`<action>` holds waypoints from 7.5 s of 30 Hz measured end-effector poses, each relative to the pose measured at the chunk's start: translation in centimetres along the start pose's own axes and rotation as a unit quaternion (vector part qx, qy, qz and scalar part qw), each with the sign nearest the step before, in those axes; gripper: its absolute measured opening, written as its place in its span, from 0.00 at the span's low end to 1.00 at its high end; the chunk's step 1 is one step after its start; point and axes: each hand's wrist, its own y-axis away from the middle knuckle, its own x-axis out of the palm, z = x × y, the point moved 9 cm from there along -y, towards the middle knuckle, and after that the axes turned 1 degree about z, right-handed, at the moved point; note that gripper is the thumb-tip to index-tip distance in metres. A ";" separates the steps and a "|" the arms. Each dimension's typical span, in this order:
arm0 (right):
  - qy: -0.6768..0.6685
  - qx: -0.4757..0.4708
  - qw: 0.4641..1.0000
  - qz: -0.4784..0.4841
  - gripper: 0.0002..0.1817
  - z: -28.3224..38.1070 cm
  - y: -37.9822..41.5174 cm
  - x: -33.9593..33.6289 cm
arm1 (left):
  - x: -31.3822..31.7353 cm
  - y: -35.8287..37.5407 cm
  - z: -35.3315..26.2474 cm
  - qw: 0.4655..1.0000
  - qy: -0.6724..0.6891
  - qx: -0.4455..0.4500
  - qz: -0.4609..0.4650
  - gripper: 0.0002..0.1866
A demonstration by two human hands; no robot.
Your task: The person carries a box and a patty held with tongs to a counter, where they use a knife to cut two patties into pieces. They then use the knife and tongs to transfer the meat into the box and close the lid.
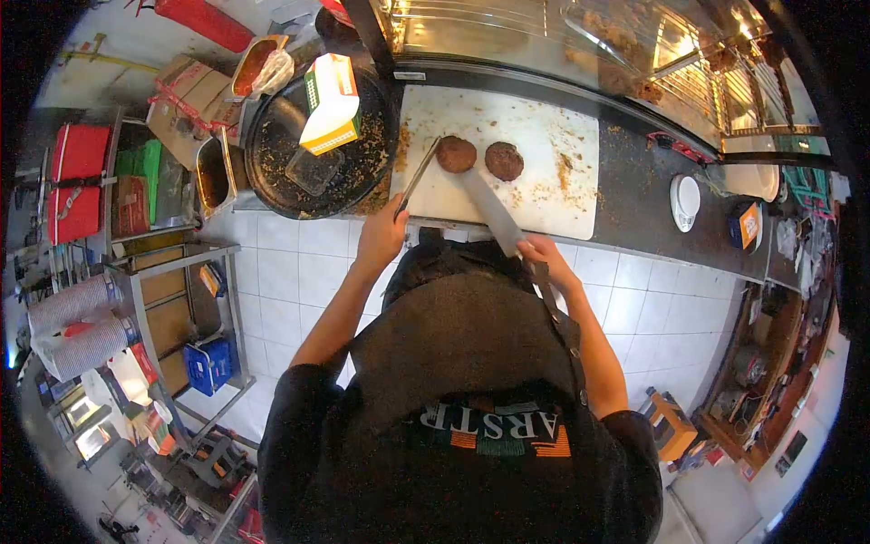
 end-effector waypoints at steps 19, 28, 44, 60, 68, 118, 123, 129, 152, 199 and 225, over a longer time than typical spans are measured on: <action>-0.095 0.072 0.991 -0.060 0.18 -0.2 2.9 1.8 | -0.5 -4.0 -3.3 0.997 -0.032 -0.017 0.063 0.22; -0.066 -0.026 0.992 -0.100 0.19 2.6 1.6 1.5 | -1.5 -2.8 -5.3 0.998 -0.015 0.001 0.059 0.21; -0.130 0.069 0.979 -0.142 0.17 0.4 9.0 -3.7 | 3.4 -2.8 -8.0 0.996 0.037 0.035 0.076 0.19; 0.124 0.089 0.986 -0.060 0.14 9.4 8.5 -3.0 | 0.3 -0.5 -5.7 0.989 0.093 -0.112 0.040 0.21; 0.246 0.055 0.963 -0.099 0.13 8.8 10.9 -4.5 | 0.3 0.1 -2.5 0.995 0.006 -0.092 0.045 0.20; 0.386 0.054 0.901 -0.189 0.13 10.8 -7.4 4.2 | -1.3 -0.8 -2.3 0.985 -0.091 -0.025 0.142 0.20; 0.368 0.075 0.908 -0.186 0.13 10.6 -7.2 3.8 | -1.5 -1.2 -1.9 0.987 -0.070 -0.017 0.143 0.21; 0.368 0.063 0.911 -0.174 0.14 10.5 -6.4 3.4 | -2.7 -0.4 -2.2 0.987 -0.066 -0.025 0.145 0.20; 0.311 -0.018 0.921 -0.234 0.11 9.5 -5.4 1.7 | -2.5 -1.2 -1.6 0.989 -0.043 0.045 0.132 0.19; 0.365 0.068 0.910 -0.187 0.19 11.4 -6.3 4.3 | -1.5 -0.7 -2.5 0.990 -0.083 -0.008 0.111 0.21; 0.355 -0.043 0.898 -0.255 0.09 10.7 -9.8 4.1 | -1.7 -1.2 -2.0 0.988 -0.070 -0.003 0.136 0.20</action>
